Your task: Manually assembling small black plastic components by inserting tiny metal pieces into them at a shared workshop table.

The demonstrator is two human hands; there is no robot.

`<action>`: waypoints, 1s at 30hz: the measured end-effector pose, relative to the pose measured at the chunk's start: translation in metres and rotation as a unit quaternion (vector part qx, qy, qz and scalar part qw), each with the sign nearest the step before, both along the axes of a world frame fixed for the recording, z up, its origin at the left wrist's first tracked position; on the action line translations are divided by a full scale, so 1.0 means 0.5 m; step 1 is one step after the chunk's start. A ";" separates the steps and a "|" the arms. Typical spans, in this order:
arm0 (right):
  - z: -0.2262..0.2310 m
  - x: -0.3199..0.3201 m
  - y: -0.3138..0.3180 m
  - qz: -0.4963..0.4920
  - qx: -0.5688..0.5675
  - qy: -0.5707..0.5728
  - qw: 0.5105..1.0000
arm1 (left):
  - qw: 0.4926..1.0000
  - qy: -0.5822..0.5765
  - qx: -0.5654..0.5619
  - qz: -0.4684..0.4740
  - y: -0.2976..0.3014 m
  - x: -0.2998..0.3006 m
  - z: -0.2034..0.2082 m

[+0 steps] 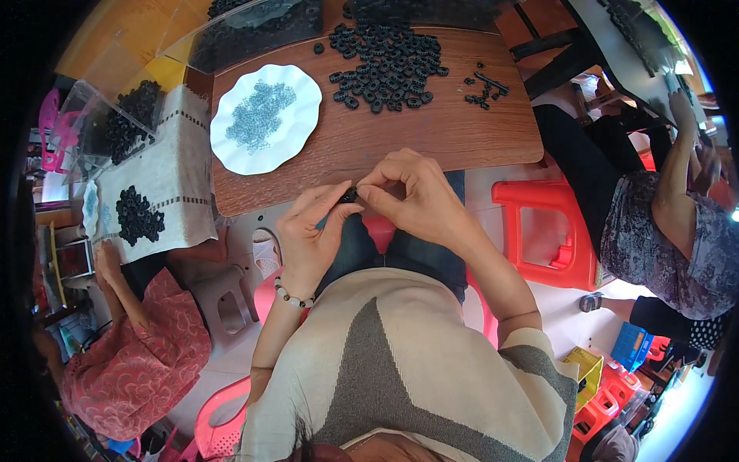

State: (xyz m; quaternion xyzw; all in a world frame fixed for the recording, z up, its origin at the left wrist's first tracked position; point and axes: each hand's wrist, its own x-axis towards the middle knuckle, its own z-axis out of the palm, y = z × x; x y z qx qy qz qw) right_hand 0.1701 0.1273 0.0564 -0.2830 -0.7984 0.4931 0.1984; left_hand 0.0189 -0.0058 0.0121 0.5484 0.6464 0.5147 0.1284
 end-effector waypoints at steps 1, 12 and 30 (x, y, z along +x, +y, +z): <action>-0.003 0.000 -0.001 -0.002 0.006 -0.003 1.000 | 1.000 -0.008 -0.011 -0.006 -0.001 -0.001 -0.002; -0.022 0.004 -0.027 0.010 0.109 -0.003 0.994 | 1.000 -0.013 0.003 -0.019 -0.007 0.010 -0.029; -0.078 0.024 0.046 0.172 -0.437 0.046 0.882 | 0.995 0.091 0.006 -0.034 -0.017 0.000 0.046</action>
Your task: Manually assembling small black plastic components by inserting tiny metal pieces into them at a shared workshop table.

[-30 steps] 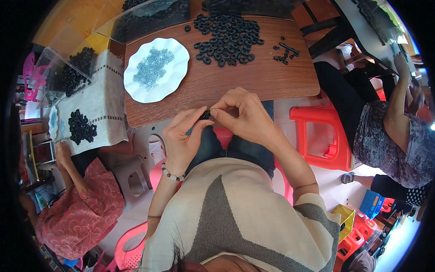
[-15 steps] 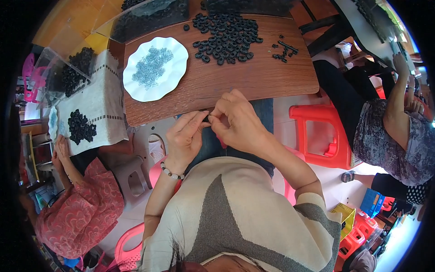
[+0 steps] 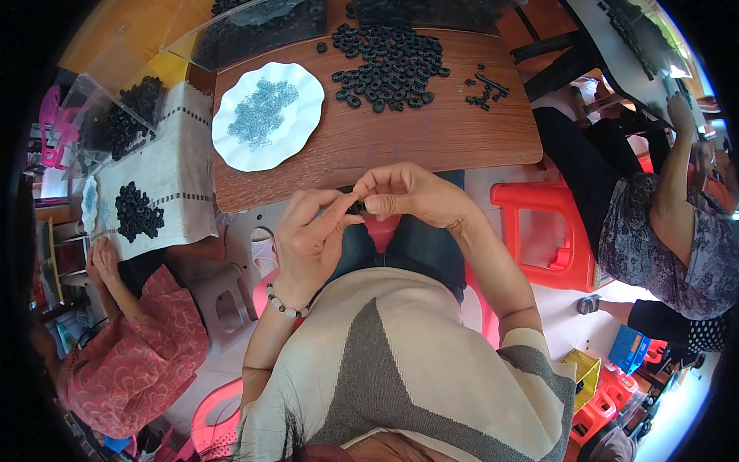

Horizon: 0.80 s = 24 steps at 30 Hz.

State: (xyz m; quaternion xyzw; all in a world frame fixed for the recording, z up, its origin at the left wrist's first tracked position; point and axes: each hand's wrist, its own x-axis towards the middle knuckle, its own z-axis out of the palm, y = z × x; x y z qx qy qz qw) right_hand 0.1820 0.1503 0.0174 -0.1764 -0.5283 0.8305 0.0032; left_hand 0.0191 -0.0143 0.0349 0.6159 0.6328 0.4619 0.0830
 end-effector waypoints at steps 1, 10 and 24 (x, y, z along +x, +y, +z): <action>-0.002 -0.001 -0.004 0.009 -0.026 -0.006 1.000 | 1.000 0.011 0.009 0.009 0.002 -0.003 0.008; -0.022 -0.009 -0.034 0.032 -0.173 0.074 0.982 | 0.998 0.046 0.046 0.002 0.000 -0.011 0.011; -0.018 0.000 -0.046 0.027 -0.198 0.084 0.976 | 0.996 0.055 0.056 -0.035 -0.004 -0.015 0.007</action>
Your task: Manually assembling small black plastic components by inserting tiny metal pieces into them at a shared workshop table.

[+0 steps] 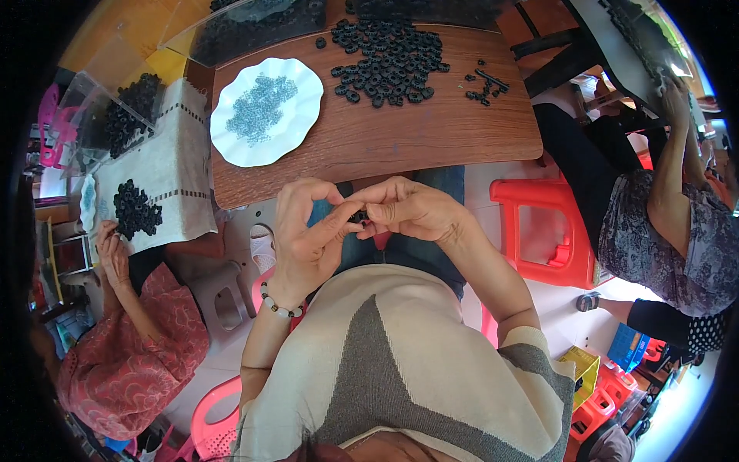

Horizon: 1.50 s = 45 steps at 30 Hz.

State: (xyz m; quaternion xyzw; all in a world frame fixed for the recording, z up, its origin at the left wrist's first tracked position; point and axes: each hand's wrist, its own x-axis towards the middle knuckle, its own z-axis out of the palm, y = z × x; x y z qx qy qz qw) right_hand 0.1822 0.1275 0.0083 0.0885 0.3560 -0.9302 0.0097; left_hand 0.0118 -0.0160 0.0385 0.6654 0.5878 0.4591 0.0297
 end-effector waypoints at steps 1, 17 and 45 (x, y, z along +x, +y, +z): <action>-0.003 0.001 -0.001 -0.004 -0.008 -0.001 1.000 | 1.000 -0.001 0.002 0.000 -0.001 0.000 -0.002; -0.008 0.002 -0.025 -0.042 -0.038 -0.057 0.997 | 0.996 -0.068 -0.026 0.045 -0.012 0.004 -0.023; 0.064 -0.021 0.044 -0.161 0.351 -0.119 0.915 | 0.992 -0.046 -0.055 0.105 0.024 0.016 -0.034</action>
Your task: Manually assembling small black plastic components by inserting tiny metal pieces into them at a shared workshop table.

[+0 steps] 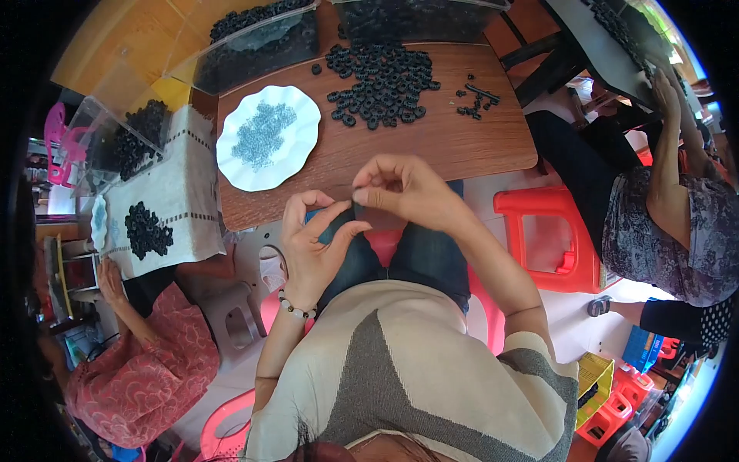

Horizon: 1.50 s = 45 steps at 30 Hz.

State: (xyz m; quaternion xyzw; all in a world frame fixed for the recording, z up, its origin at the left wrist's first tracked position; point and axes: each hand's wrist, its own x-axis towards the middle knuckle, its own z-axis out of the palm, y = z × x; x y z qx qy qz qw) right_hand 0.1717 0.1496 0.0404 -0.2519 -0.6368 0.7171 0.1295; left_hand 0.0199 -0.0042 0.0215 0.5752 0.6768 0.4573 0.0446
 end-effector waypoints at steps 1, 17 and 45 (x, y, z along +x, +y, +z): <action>0.011 -0.005 0.018 -0.017 0.032 0.019 0.999 | 0.999 -0.033 0.010 -0.001 0.000 -0.002 -0.018; 0.140 -0.107 0.389 -0.277 0.628 -0.044 0.726 | 0.987 -0.155 -0.032 0.015 -0.032 0.010 -0.082; -0.026 0.034 0.136 -0.177 0.422 -0.094 0.884 | 0.967 -0.252 -0.046 -0.016 0.013 0.013 -0.062</action>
